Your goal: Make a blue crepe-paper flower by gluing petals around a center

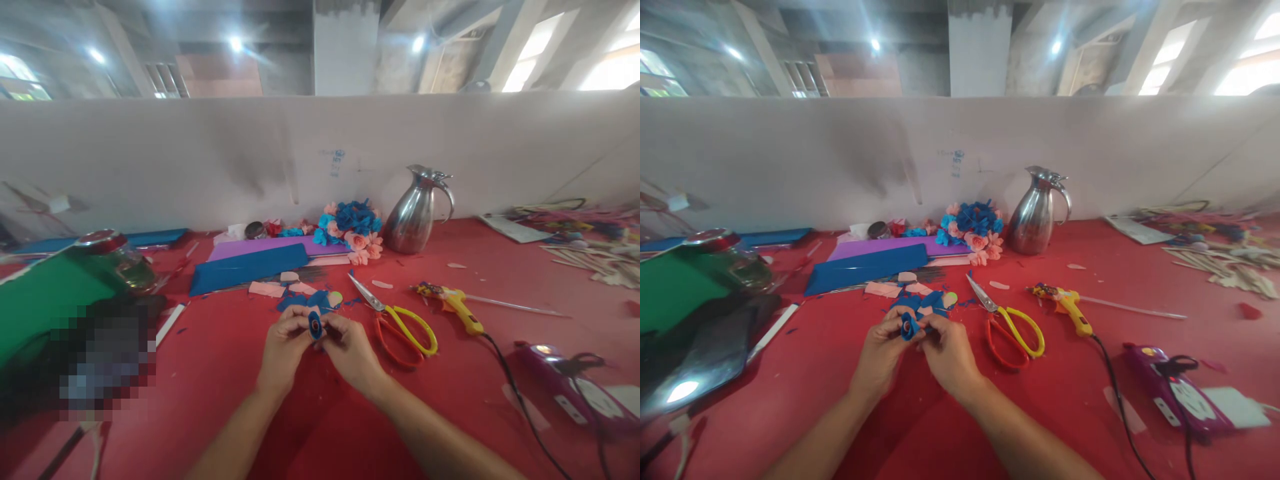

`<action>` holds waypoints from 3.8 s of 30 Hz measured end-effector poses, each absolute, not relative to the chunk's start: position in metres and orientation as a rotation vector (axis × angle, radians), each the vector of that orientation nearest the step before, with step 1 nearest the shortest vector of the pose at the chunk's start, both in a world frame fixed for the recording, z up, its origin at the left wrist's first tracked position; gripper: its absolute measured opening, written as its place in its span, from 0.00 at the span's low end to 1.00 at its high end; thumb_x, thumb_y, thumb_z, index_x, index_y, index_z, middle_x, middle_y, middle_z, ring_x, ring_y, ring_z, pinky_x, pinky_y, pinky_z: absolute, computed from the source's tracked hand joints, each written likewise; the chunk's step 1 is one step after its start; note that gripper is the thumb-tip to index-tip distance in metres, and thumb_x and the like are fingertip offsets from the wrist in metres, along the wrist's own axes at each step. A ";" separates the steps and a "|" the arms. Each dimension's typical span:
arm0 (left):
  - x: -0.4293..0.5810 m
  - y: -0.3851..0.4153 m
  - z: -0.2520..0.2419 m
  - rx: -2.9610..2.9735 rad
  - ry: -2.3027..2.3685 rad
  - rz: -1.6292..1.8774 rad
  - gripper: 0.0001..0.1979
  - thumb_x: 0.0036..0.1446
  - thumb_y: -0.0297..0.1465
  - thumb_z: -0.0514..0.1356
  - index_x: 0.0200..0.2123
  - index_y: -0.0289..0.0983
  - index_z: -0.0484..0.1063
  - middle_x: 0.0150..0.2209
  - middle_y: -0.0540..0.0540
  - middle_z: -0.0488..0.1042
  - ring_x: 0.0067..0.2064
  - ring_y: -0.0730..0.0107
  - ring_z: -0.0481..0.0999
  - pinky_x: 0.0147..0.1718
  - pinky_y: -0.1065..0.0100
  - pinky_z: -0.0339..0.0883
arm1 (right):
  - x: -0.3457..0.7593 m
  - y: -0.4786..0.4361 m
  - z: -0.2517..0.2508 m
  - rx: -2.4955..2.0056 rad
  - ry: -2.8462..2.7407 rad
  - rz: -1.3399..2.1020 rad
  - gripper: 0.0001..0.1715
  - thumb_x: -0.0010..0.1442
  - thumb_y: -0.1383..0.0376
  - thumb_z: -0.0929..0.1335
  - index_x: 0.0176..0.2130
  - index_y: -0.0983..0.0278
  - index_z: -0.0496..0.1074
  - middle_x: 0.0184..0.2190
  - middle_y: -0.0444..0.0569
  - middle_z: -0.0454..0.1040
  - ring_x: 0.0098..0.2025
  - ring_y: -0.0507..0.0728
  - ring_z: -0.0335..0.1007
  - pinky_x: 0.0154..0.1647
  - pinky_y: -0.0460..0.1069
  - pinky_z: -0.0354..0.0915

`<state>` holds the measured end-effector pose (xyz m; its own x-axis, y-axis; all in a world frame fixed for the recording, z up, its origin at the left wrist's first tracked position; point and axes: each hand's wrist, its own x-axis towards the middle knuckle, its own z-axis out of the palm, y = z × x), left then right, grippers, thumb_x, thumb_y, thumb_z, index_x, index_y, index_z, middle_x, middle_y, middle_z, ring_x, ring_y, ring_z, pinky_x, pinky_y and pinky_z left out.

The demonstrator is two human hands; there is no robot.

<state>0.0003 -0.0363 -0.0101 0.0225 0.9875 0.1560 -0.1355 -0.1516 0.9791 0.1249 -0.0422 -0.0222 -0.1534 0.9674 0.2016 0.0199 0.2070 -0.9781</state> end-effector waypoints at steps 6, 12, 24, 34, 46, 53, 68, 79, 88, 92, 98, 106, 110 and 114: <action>0.000 -0.037 -0.009 1.312 1.058 1.351 0.03 0.46 0.31 0.66 0.23 0.40 0.80 0.32 0.48 0.65 0.36 0.68 0.66 0.31 0.71 0.63 | 0.124 -0.040 -0.022 -1.030 -1.444 1.120 0.13 0.50 0.72 0.62 0.31 0.63 0.74 0.23 0.43 0.70 0.26 0.53 0.65 0.28 0.46 0.60; 0.000 -0.036 -0.010 1.322 1.055 1.330 0.01 0.45 0.30 0.67 0.25 0.40 0.79 0.33 0.48 0.67 0.38 0.67 0.68 0.35 0.70 0.64 | 0.125 -0.038 -0.020 -1.063 -1.438 1.118 0.09 0.49 0.70 0.62 0.25 0.62 0.71 0.23 0.42 0.71 0.28 0.54 0.66 0.30 0.46 0.60; 0.000 -0.036 -0.008 1.403 1.122 1.342 0.03 0.47 0.31 0.65 0.24 0.39 0.79 0.33 0.48 0.69 0.39 0.66 0.69 0.37 0.69 0.64 | 0.126 -0.039 -0.016 -1.103 -1.472 1.091 0.09 0.49 0.69 0.62 0.25 0.63 0.72 0.22 0.42 0.71 0.27 0.53 0.66 0.29 0.46 0.60; -0.002 -0.033 -0.011 1.294 1.162 1.348 0.04 0.46 0.31 0.64 0.28 0.39 0.79 0.34 0.48 0.74 0.36 0.68 0.72 0.35 0.71 0.66 | 0.132 -0.040 -0.007 -1.045 -1.360 1.067 0.10 0.52 0.66 0.65 0.36 0.62 0.72 0.33 0.46 0.75 0.31 0.54 0.69 0.32 0.47 0.65; 0.000 -0.028 -0.013 1.371 1.337 1.334 0.03 0.40 0.31 0.63 0.21 0.39 0.77 0.25 0.49 0.79 0.28 0.66 0.75 0.29 0.69 0.69 | 0.138 -0.039 0.005 -1.072 -1.299 1.089 0.09 0.55 0.61 0.66 0.34 0.63 0.72 0.31 0.47 0.74 0.29 0.52 0.67 0.29 0.46 0.63; -0.001 -0.028 -0.015 1.420 1.375 1.353 0.04 0.40 0.29 0.62 0.22 0.40 0.78 0.24 0.49 0.78 0.29 0.65 0.76 0.31 0.67 0.70 | 0.140 -0.038 0.004 -1.093 -1.327 1.040 0.08 0.54 0.63 0.65 0.32 0.63 0.72 0.28 0.45 0.73 0.27 0.51 0.65 0.27 0.45 0.60; -0.001 -0.028 -0.014 1.534 1.425 1.342 0.04 0.42 0.29 0.62 0.22 0.40 0.78 0.27 0.49 0.80 0.30 0.66 0.76 0.31 0.68 0.69 | 0.142 -0.039 0.009 -1.064 -1.293 1.077 0.09 0.54 0.62 0.64 0.26 0.64 0.69 0.23 0.43 0.67 0.26 0.51 0.61 0.27 0.46 0.58; -0.001 -0.029 -0.009 1.555 1.407 1.341 0.05 0.42 0.29 0.61 0.23 0.40 0.79 0.26 0.48 0.79 0.29 0.66 0.75 0.31 0.68 0.69 | 0.141 -0.036 0.004 -1.090 -1.291 1.070 0.07 0.50 0.64 0.63 0.23 0.63 0.66 0.20 0.40 0.63 0.23 0.50 0.58 0.24 0.45 0.55; 0.000 -0.031 -0.008 1.573 1.377 1.299 0.04 0.44 0.32 0.62 0.20 0.40 0.76 0.24 0.50 0.77 0.28 0.66 0.73 0.29 0.70 0.67 | 0.141 -0.032 0.006 -1.054 -1.103 1.245 0.05 0.46 0.64 0.64 0.22 0.63 0.66 0.19 0.41 0.65 0.23 0.49 0.59 0.24 0.45 0.57; 0.000 -0.031 -0.008 1.504 1.353 1.279 0.05 0.44 0.31 0.63 0.19 0.39 0.74 0.23 0.51 0.76 0.26 0.68 0.72 0.27 0.71 0.66 | 0.142 -0.031 0.006 -1.048 -1.041 1.302 0.04 0.44 0.65 0.64 0.21 0.63 0.66 0.19 0.40 0.66 0.22 0.49 0.59 0.25 0.45 0.57; 0.000 -0.031 -0.009 1.468 1.358 1.263 0.04 0.44 0.31 0.63 0.20 0.39 0.76 0.23 0.51 0.75 0.26 0.68 0.72 0.27 0.71 0.66 | 0.141 -0.032 0.007 -1.003 -1.020 1.302 0.05 0.45 0.65 0.66 0.26 0.64 0.68 0.23 0.41 0.67 0.24 0.49 0.60 0.26 0.45 0.58; 0.001 -0.031 -0.011 1.561 1.331 1.270 0.05 0.44 0.29 0.62 0.23 0.41 0.78 0.23 0.50 0.75 0.26 0.67 0.72 0.27 0.70 0.66 | 0.141 -0.033 0.007 -0.964 -1.049 1.250 0.11 0.46 0.65 0.66 0.33 0.64 0.74 0.27 0.43 0.71 0.27 0.50 0.63 0.30 0.45 0.59; 0.001 -0.032 -0.011 1.561 1.326 1.262 0.06 0.45 0.28 0.60 0.22 0.40 0.77 0.22 0.51 0.73 0.26 0.69 0.72 0.26 0.71 0.66 | 0.142 -0.032 0.008 -0.945 -1.043 1.296 0.10 0.48 0.62 0.68 0.32 0.64 0.75 0.27 0.44 0.72 0.27 0.51 0.63 0.30 0.46 0.59; 0.001 -0.032 -0.010 1.575 1.322 1.259 0.05 0.44 0.28 0.60 0.20 0.38 0.75 0.22 0.51 0.72 0.25 0.70 0.71 0.27 0.71 0.66 | 0.142 -0.030 0.007 -0.893 -1.052 1.316 0.10 0.50 0.58 0.70 0.27 0.63 0.74 0.26 0.44 0.71 0.28 0.51 0.61 0.30 0.46 0.57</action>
<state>0.0014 -0.0317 -0.0105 0.0001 0.9734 0.2293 0.2765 -0.2204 0.9354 0.1419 -0.0303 0.0072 -0.0379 0.9951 0.0908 -0.3077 0.0748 -0.9485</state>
